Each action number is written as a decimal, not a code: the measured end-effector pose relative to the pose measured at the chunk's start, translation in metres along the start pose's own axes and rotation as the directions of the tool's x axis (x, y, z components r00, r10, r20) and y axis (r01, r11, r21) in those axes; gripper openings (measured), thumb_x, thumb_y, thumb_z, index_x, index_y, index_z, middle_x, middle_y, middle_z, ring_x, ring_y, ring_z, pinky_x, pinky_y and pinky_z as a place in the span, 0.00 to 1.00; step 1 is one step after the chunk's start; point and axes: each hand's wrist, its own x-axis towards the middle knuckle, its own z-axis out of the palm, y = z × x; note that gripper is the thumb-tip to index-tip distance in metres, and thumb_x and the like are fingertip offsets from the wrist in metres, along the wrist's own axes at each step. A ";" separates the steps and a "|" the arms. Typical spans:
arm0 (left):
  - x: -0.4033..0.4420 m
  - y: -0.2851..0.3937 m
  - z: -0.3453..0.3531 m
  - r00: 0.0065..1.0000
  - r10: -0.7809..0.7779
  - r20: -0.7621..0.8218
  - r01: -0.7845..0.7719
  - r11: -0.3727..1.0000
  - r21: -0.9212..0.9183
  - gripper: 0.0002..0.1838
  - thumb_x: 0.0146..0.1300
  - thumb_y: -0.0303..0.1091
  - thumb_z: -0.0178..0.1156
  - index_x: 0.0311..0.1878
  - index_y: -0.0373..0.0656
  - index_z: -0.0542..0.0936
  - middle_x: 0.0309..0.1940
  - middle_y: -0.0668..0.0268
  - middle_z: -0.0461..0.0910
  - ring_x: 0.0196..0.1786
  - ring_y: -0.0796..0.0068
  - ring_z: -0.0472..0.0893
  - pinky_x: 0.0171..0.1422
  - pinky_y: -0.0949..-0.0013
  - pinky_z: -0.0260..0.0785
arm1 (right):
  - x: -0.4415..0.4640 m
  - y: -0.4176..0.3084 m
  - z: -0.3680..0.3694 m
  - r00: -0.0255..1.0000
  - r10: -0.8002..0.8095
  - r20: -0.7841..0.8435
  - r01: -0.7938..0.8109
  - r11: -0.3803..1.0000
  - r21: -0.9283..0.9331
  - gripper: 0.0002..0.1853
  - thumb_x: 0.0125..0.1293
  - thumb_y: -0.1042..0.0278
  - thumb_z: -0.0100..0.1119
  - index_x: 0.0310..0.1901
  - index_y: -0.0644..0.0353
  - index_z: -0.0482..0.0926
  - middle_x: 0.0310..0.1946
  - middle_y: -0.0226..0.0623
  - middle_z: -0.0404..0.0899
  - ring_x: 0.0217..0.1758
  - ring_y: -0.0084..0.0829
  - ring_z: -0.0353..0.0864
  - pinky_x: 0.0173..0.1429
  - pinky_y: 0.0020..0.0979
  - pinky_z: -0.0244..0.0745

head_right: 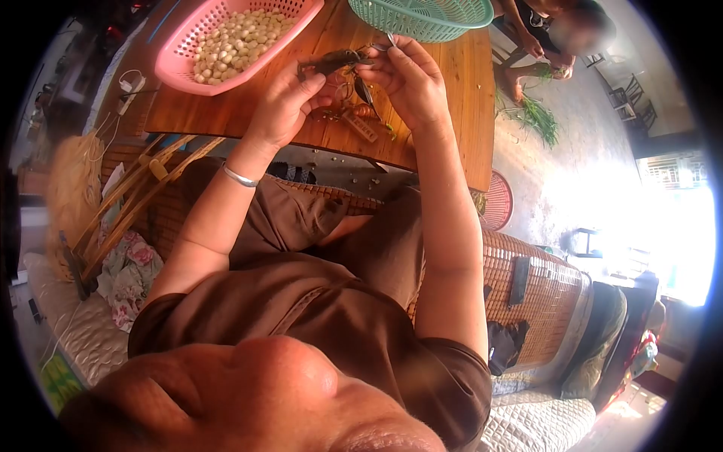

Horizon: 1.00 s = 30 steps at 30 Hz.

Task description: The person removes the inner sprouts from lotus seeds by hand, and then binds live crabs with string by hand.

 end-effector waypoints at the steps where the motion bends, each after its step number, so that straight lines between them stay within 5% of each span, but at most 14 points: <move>1: 0.000 0.001 0.000 1.000 -0.002 0.000 0.002 1.000 0.014 0.19 0.71 0.34 0.57 0.61 0.37 0.69 0.48 0.62 0.80 0.48 0.75 0.80 0.53 0.73 0.73 | 0.000 0.000 0.000 1.000 0.000 0.000 0.000 1.000 0.000 0.11 0.76 0.74 0.43 0.54 0.68 0.71 0.46 0.48 0.81 0.47 0.43 0.85 0.54 0.38 0.83; 17: 0.004 -0.007 -0.003 0.996 0.065 0.066 -0.073 0.989 0.128 0.20 0.68 0.24 0.59 0.61 0.37 0.69 0.53 0.65 0.76 0.55 0.76 0.75 0.63 0.71 0.68 | 0.001 0.000 -0.001 1.000 -0.010 0.029 0.009 0.999 0.038 0.11 0.76 0.74 0.42 0.54 0.67 0.70 0.45 0.50 0.81 0.45 0.43 0.85 0.53 0.39 0.83; 23: 0.004 -0.006 0.001 0.989 0.143 0.041 -0.146 0.987 0.070 0.20 0.69 0.28 0.57 0.62 0.37 0.68 0.57 0.61 0.76 0.58 0.73 0.76 0.63 0.68 0.69 | 0.001 -0.002 0.002 1.000 -0.004 0.030 0.004 1.000 0.007 0.11 0.77 0.72 0.42 0.53 0.67 0.71 0.46 0.51 0.81 0.43 0.41 0.86 0.50 0.37 0.84; 30: 0.002 -0.004 -0.002 0.997 0.062 0.036 -0.061 0.997 -0.038 0.24 0.70 0.35 0.58 0.65 0.37 0.67 0.58 0.59 0.75 0.55 0.66 0.80 0.58 0.61 0.76 | 0.001 -0.002 0.002 0.999 0.021 0.033 -0.021 1.000 0.005 0.10 0.76 0.71 0.44 0.52 0.64 0.72 0.46 0.53 0.82 0.41 0.38 0.86 0.46 0.35 0.84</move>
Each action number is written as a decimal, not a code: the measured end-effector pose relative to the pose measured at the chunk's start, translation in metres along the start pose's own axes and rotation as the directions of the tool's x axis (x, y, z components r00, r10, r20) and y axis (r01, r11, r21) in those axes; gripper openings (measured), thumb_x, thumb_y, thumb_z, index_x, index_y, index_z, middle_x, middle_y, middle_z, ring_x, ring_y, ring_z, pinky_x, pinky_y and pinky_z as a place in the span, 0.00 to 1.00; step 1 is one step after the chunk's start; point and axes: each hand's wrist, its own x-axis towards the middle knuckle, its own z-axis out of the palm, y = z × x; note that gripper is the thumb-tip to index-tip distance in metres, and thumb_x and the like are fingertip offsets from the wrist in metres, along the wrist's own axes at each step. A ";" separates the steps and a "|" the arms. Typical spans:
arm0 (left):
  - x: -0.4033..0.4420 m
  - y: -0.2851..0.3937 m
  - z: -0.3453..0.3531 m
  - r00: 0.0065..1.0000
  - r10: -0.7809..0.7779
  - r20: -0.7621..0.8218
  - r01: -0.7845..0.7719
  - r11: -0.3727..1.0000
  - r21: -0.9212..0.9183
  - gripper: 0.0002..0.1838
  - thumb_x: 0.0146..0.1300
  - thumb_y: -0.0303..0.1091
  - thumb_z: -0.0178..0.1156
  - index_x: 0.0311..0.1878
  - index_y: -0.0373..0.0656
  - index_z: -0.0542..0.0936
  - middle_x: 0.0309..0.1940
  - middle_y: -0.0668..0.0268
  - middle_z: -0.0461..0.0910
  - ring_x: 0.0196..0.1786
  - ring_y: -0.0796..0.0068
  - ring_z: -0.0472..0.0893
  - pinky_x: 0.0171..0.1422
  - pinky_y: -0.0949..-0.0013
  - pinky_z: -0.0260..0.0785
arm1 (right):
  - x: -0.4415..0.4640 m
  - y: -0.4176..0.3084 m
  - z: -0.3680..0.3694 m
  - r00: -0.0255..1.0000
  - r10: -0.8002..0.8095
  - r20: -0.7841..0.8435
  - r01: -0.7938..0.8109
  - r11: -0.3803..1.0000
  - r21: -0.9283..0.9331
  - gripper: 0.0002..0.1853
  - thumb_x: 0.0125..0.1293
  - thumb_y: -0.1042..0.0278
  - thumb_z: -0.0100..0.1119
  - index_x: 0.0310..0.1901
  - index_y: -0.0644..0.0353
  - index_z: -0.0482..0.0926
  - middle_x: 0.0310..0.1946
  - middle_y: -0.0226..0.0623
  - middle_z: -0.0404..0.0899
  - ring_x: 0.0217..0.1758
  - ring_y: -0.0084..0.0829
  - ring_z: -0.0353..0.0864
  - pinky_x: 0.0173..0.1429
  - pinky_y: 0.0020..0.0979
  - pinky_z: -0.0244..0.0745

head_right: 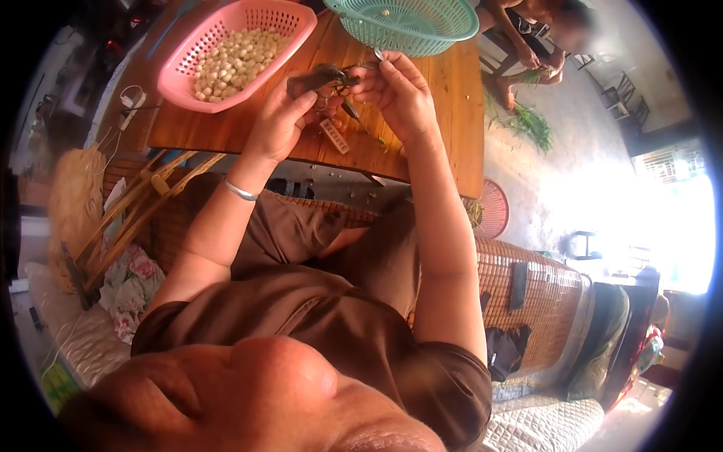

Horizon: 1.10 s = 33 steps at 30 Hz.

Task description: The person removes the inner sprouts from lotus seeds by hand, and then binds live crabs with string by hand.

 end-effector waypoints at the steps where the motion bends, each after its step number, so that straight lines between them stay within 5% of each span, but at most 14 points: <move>1: 0.000 0.001 0.001 1.000 -0.017 -0.017 0.017 1.000 -0.012 0.24 0.70 0.36 0.58 0.65 0.36 0.67 0.57 0.60 0.76 0.55 0.68 0.79 0.58 0.61 0.76 | -0.001 0.000 0.001 1.000 -0.001 0.003 0.001 1.000 -0.002 0.10 0.76 0.71 0.44 0.52 0.64 0.72 0.46 0.53 0.82 0.41 0.38 0.86 0.46 0.35 0.84; 4: 0.001 -0.003 -0.001 0.999 0.050 -0.011 -0.050 0.998 -0.036 0.19 0.71 0.29 0.55 0.62 0.34 0.69 0.55 0.61 0.76 0.57 0.73 0.76 0.64 0.69 0.69 | -0.002 -0.001 0.003 0.999 -0.002 -0.054 0.002 1.000 -0.006 0.08 0.75 0.71 0.47 0.51 0.60 0.74 0.42 0.46 0.83 0.38 0.33 0.84 0.42 0.32 0.82; 9: 0.003 -0.001 -0.002 0.997 0.074 -0.003 -0.074 0.997 -0.011 0.19 0.71 0.29 0.55 0.62 0.34 0.69 0.55 0.60 0.76 0.57 0.72 0.75 0.64 0.67 0.69 | -0.002 0.000 0.002 0.996 -0.018 -0.092 0.013 0.998 -0.054 0.07 0.72 0.71 0.52 0.48 0.58 0.77 0.34 0.31 0.81 0.34 0.24 0.80 0.38 0.29 0.78; 16: -0.001 0.005 0.001 1.000 -0.017 0.009 0.017 0.996 -0.093 0.22 0.71 0.36 0.56 0.63 0.35 0.68 0.54 0.60 0.78 0.52 0.69 0.80 0.58 0.62 0.75 | -0.003 -0.002 0.009 0.987 -0.002 -0.159 -0.016 0.994 -0.111 0.06 0.71 0.71 0.55 0.47 0.59 0.77 0.36 0.30 0.81 0.36 0.23 0.82 0.38 0.25 0.77; 28: 0.000 0.006 -0.003 0.999 -0.044 -0.010 0.042 0.987 -0.156 0.15 0.73 0.31 0.53 0.59 0.37 0.72 0.45 0.65 0.78 0.50 0.67 0.82 0.56 0.61 0.77 | -0.002 -0.001 0.009 0.984 0.041 -0.174 -0.081 0.970 -0.230 0.08 0.72 0.69 0.56 0.49 0.60 0.76 0.41 0.38 0.84 0.38 0.25 0.84 0.40 0.23 0.78; 33: -0.001 0.006 -0.004 1.000 -0.022 0.011 0.023 0.990 -0.136 0.18 0.73 0.33 0.53 0.62 0.36 0.70 0.49 0.63 0.78 0.51 0.69 0.81 0.56 0.64 0.76 | -0.006 0.002 0.020 0.984 -0.028 -0.175 -0.065 0.862 -0.502 0.12 0.71 0.69 0.57 0.53 0.62 0.74 0.46 0.38 0.82 0.46 0.26 0.83 0.45 0.25 0.79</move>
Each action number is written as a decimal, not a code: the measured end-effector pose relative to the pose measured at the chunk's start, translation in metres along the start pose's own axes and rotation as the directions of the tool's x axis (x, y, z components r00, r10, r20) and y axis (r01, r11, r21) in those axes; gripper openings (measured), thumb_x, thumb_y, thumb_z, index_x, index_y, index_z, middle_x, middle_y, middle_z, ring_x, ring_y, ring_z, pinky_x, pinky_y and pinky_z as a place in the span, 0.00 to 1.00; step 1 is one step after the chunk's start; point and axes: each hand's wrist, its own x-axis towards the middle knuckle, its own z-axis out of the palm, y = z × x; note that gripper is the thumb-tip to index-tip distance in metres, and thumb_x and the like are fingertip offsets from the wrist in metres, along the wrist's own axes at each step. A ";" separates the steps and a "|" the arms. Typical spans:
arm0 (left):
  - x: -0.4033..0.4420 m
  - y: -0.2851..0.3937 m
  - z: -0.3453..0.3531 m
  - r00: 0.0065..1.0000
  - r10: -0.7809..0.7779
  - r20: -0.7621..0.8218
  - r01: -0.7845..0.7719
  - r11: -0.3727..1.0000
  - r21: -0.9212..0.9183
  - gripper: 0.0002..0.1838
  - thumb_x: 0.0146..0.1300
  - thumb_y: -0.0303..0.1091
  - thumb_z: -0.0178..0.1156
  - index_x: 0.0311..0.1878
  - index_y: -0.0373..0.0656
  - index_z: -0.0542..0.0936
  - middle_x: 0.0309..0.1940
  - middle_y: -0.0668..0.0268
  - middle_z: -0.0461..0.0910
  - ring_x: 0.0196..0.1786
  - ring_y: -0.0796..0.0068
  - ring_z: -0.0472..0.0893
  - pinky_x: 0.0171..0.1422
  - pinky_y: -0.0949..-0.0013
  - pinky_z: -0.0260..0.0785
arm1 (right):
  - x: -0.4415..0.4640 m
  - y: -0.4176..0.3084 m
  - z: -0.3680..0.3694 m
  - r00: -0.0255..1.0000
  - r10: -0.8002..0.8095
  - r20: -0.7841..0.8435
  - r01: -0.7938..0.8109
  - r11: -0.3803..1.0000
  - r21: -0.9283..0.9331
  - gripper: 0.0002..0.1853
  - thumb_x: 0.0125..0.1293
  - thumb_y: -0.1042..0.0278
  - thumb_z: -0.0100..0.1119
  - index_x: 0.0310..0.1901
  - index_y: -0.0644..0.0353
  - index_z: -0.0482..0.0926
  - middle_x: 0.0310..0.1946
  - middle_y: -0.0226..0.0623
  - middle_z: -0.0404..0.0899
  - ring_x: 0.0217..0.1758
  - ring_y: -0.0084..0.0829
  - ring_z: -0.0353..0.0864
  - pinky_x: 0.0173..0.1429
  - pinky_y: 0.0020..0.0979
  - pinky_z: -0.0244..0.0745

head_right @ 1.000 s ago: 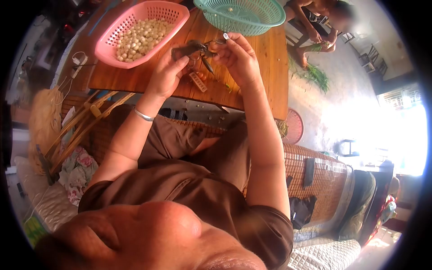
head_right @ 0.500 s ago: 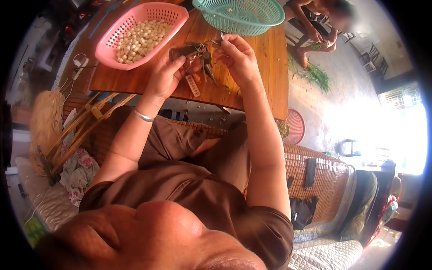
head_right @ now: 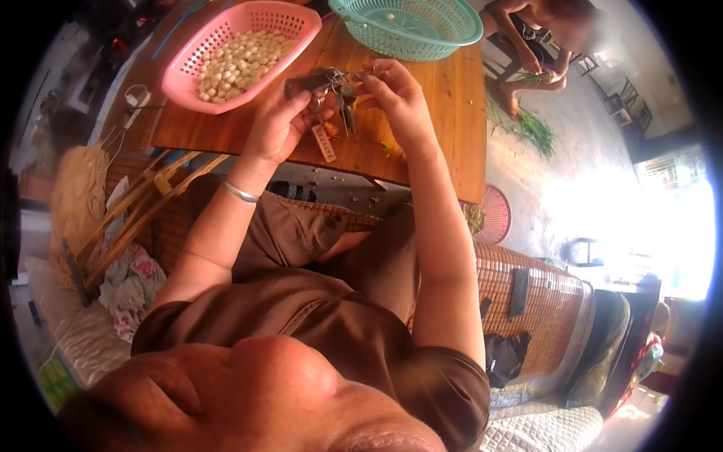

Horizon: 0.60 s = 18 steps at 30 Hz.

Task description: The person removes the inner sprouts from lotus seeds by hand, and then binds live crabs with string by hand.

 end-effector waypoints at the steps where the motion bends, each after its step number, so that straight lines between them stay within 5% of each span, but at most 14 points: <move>1: 0.000 0.000 -0.001 1.000 0.004 0.012 -0.005 1.000 0.013 0.21 0.72 0.34 0.53 0.65 0.36 0.68 0.53 0.60 0.79 0.52 0.70 0.81 0.57 0.64 0.75 | 0.001 0.001 0.000 1.000 0.001 0.004 -0.001 1.000 0.000 0.12 0.71 0.69 0.57 0.53 0.62 0.74 0.46 0.38 0.82 0.46 0.26 0.83 0.45 0.25 0.79; 6: -0.001 0.000 -0.001 0.999 0.041 0.001 -0.041 0.999 0.017 0.19 0.71 0.32 0.54 0.62 0.36 0.70 0.48 0.63 0.79 0.51 0.71 0.81 0.55 0.65 0.77 | 0.003 0.008 0.000 0.981 -0.190 0.042 0.193 0.926 -0.324 0.18 0.68 0.72 0.59 0.59 0.62 0.72 0.51 0.34 0.80 0.55 0.26 0.79 0.59 0.28 0.73; 9: -0.001 -0.001 -0.001 0.999 0.045 -0.010 -0.045 0.999 0.012 0.18 0.71 0.32 0.55 0.61 0.37 0.70 0.45 0.64 0.79 0.50 0.70 0.82 0.54 0.64 0.77 | -0.002 0.003 0.004 0.986 -0.129 0.102 0.146 0.974 -0.175 0.18 0.68 0.72 0.60 0.58 0.62 0.73 0.50 0.32 0.80 0.54 0.24 0.78 0.60 0.29 0.71; 13: 0.000 -0.002 0.000 1.000 0.010 -0.003 -0.010 1.000 0.002 0.16 0.71 0.32 0.55 0.59 0.37 0.71 0.45 0.64 0.78 0.50 0.68 0.82 0.53 0.64 0.78 | -0.002 0.000 0.004 0.977 -0.086 0.193 0.133 0.961 -0.244 0.15 0.69 0.73 0.58 0.56 0.62 0.75 0.46 0.30 0.81 0.51 0.20 0.77 0.58 0.26 0.72; 18: -0.001 0.000 0.000 0.999 -0.036 0.000 0.036 0.999 -0.001 0.14 0.72 0.34 0.54 0.56 0.38 0.71 0.44 0.65 0.77 0.51 0.67 0.82 0.53 0.65 0.78 | -0.003 -0.002 0.007 0.994 -0.003 0.110 0.033 0.960 -0.279 0.09 0.71 0.74 0.55 0.50 0.63 0.76 0.39 0.27 0.81 0.42 0.16 0.76 0.49 0.22 0.73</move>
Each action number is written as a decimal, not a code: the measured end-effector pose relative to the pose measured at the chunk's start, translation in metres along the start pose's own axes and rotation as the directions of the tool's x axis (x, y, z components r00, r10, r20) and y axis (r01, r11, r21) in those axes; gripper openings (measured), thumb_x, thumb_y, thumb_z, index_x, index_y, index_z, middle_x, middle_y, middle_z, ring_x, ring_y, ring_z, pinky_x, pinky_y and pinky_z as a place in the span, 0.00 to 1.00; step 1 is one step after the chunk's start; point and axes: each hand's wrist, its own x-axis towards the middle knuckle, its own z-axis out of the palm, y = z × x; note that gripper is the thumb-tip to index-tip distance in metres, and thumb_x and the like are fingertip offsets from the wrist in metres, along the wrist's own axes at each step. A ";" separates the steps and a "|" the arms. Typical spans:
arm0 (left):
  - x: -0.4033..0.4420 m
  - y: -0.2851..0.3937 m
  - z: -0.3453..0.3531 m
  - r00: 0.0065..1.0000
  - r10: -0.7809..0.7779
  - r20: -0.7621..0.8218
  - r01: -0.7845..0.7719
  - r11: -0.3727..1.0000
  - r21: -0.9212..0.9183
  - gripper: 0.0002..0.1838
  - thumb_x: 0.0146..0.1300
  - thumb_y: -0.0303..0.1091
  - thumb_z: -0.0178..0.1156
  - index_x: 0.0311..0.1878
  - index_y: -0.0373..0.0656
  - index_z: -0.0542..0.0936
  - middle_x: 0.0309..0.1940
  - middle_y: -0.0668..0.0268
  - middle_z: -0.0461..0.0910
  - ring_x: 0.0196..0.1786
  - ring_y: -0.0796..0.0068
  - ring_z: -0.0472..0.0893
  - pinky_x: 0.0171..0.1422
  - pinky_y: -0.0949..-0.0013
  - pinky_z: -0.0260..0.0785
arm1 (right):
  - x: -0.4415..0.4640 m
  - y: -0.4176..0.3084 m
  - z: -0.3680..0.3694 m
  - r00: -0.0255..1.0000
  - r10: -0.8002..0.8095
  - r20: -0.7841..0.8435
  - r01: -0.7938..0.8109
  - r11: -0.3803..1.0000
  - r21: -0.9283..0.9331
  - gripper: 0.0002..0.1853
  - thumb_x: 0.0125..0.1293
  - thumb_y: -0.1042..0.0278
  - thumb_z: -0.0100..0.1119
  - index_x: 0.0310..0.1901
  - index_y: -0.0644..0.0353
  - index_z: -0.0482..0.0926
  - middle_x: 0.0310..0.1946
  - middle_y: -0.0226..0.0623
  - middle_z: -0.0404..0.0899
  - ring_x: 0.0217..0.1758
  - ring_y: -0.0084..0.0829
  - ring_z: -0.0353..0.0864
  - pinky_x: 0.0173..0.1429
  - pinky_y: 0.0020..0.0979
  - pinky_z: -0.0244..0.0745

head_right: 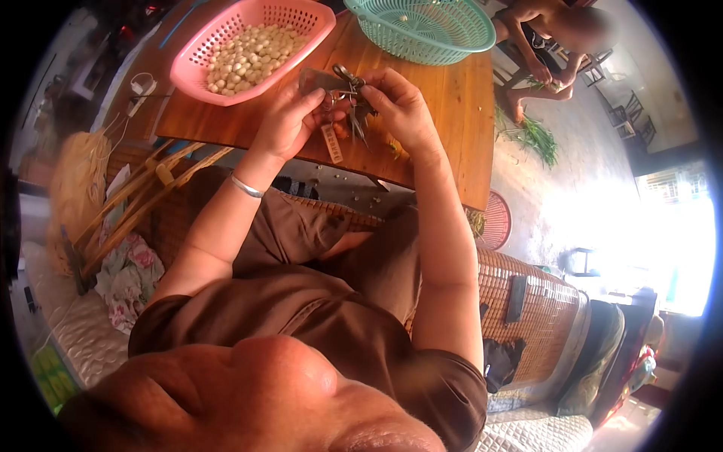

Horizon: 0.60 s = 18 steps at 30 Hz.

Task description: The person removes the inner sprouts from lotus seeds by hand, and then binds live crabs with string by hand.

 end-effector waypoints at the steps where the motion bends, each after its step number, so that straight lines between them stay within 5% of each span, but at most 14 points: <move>1: 0.000 0.001 0.001 1.000 -0.006 -0.009 0.007 1.000 0.013 0.13 0.73 0.34 0.53 0.55 0.38 0.71 0.43 0.65 0.76 0.51 0.68 0.81 0.54 0.65 0.77 | 0.000 0.002 -0.001 1.000 0.001 0.001 -0.001 1.000 0.001 0.09 0.71 0.74 0.55 0.50 0.63 0.76 0.39 0.27 0.81 0.42 0.16 0.76 0.49 0.22 0.73; 9: 0.001 0.000 0.002 0.995 -0.061 0.083 0.061 0.998 0.002 0.17 0.74 0.34 0.51 0.60 0.37 0.69 0.48 0.63 0.77 0.50 0.69 0.81 0.54 0.64 0.78 | 0.001 0.000 -0.004 0.995 0.091 0.031 -0.094 0.839 0.537 0.05 0.74 0.71 0.50 0.44 0.62 0.73 0.36 0.32 0.78 0.38 0.22 0.78 0.43 0.26 0.76; 18: -0.004 0.007 0.003 0.988 -0.097 0.123 0.097 0.995 0.006 0.19 0.72 0.31 0.54 0.64 0.38 0.68 0.44 0.64 0.76 0.43 0.74 0.80 0.43 0.70 0.78 | 0.003 0.002 -0.012 0.997 0.073 0.025 -0.074 0.815 0.575 0.05 0.74 0.70 0.50 0.44 0.62 0.73 0.35 0.37 0.79 0.36 0.32 0.84 0.36 0.30 0.79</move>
